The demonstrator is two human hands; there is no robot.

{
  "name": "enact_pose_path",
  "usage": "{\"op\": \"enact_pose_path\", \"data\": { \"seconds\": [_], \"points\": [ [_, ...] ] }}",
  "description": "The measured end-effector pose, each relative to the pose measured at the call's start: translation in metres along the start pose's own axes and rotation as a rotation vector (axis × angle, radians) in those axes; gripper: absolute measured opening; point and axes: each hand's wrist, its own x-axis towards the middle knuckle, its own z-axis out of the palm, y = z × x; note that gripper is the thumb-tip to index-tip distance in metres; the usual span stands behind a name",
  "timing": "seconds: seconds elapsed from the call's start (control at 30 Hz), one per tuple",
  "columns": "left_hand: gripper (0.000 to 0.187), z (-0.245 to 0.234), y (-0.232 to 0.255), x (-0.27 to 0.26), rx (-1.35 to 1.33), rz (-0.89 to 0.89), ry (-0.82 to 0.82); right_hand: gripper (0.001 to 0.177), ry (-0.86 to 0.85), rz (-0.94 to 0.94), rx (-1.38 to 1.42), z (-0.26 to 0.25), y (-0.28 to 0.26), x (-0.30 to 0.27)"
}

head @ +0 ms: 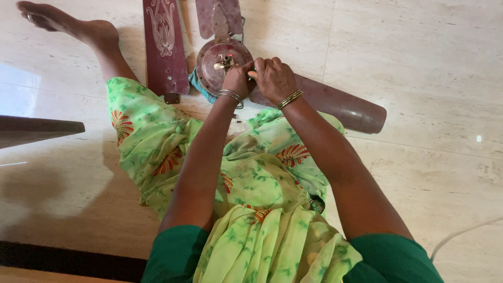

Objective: The person sits on the floor and uses a screwdriver to adjust the internal wiring of a ceiling fan motor. They repeatedly tighten and loosen screws on the motor housing while manipulating the wires.

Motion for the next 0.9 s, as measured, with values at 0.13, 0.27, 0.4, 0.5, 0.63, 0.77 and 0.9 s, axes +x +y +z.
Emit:
{"op": "enact_pose_path", "data": {
  "seconds": [0.13, 0.27, 0.4, 0.5, 0.63, 0.77, 0.9],
  "points": [
    [0.034, -0.005, 0.019, 0.008, 0.047, -0.023, -0.031, 0.032, 0.060, 0.036, -0.001, -0.010, -0.002, -0.005],
    [0.035, -0.012, 0.040, -0.005, 0.046, -0.064, -0.031, 0.029, 0.058, 0.075, 0.043, -0.014, -0.005, -0.021],
    [0.051, -0.024, 0.037, -0.045, 0.003, 0.134, 0.272, 0.027, -0.093, 0.338, 0.257, -0.011, 0.001, -0.038],
    [0.045, -0.033, 0.005, -0.088, -0.106, 0.011, 0.275, 0.020, 0.286, 0.299, 0.286, -0.010, 0.017, -0.058],
    [0.035, -0.020, -0.046, -0.150, -0.379, -0.366, 0.227, 0.023, 0.351, 0.566, 1.021, 0.004, 0.031, -0.079],
    [0.046, -0.007, -0.060, -0.174, -0.985, -0.383, 0.172, 0.031, 0.258, 0.627, 1.487, 0.036, -0.019, -0.085],
    [0.051, -0.021, -0.047, -0.176, -1.423, -0.480, 0.242, 0.036, -0.094, 0.623, 1.736, 0.077, -0.105, -0.086]
  ]
}}
